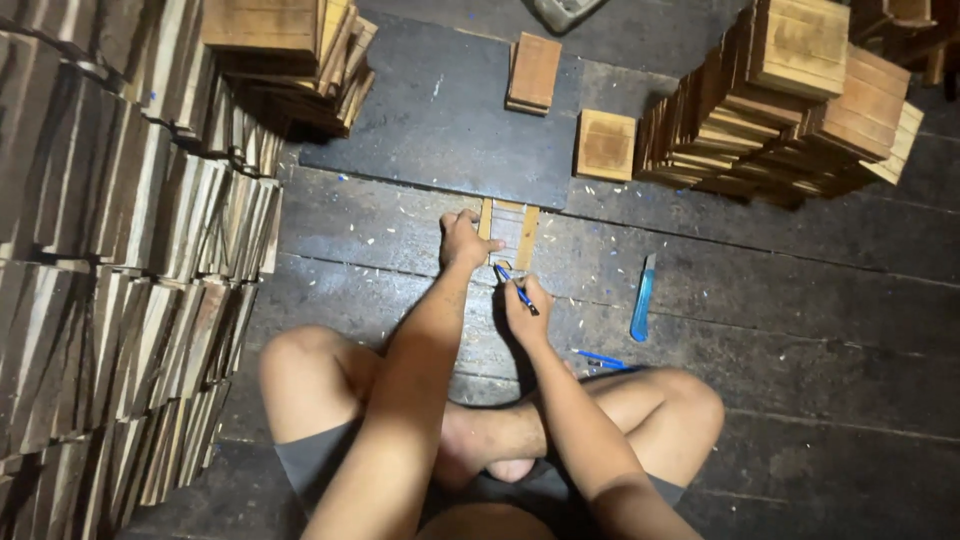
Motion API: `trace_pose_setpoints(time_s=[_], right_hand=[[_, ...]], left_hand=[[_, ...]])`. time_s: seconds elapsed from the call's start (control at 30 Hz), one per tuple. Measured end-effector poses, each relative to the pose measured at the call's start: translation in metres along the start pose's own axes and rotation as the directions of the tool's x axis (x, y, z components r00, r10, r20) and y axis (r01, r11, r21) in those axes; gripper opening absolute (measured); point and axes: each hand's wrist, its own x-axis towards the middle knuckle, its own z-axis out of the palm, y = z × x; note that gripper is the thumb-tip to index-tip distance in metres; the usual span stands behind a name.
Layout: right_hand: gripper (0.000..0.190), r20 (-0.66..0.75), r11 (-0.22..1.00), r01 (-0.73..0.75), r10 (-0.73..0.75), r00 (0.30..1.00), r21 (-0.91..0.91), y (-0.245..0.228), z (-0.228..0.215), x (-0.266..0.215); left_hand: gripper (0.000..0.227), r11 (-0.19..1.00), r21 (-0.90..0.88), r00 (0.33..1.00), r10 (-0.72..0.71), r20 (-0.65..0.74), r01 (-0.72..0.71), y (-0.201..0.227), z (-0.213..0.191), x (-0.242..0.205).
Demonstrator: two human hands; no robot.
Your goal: The person is using a pen to mark lines on small wooden blocks, likely for cutting or assembly reference.
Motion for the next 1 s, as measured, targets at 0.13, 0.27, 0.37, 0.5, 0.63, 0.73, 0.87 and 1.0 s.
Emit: trace_pose_setpoints(time_s=[0.13,0.27,0.37,0.5,0.63,0.73,0.87,1.0], right_hand=[[0.023,-0.006,0.999,0.035,-0.035,0.999,-0.004,0.000,0.003,-0.001],[0.024,-0.035,0.997,0.046,-0.048,0.998,-0.060,0.003,0.000,-0.002],[0.023,-0.040,0.996,0.071,-0.074,0.996,-0.056,0.004,0.003,0.001],[0.027,-0.002,0.996,0.084,-0.084,0.996,-0.043,0.008,0.001,-0.004],[0.028,0.012,0.993,0.107,-0.106,0.994,-0.056,0.005,0.001,-0.002],[0.027,0.028,0.994,0.101,-0.101,0.995,-0.028,0.000,0.003,-0.004],[0.027,-0.006,0.989,0.146,-0.146,0.989,-0.004,0.002,0.008,0.000],[0.027,-0.011,0.991,0.134,-0.134,0.991,-0.013,-0.004,0.003,-0.002]], left_hand=[[0.070,1.000,0.003,1.000,-0.002,-0.004,0.002,-0.002,0.002,0.003],[0.070,1.000,0.022,1.000,0.000,-0.006,0.000,-0.002,0.004,0.002],[0.070,1.000,0.029,1.000,0.002,-0.006,-0.002,0.004,-0.003,0.000],[0.070,0.999,0.039,1.000,-0.007,0.011,0.006,0.012,-0.010,-0.012],[0.071,0.999,0.036,1.000,0.004,0.008,-0.004,0.007,-0.006,-0.004],[0.069,0.999,0.035,1.000,0.001,0.009,-0.001,0.009,-0.007,-0.009],[0.070,1.000,0.029,1.000,-0.002,0.020,0.001,0.010,-0.009,-0.005],[0.070,1.000,0.019,1.000,-0.007,0.020,0.006,0.009,-0.008,-0.008]])
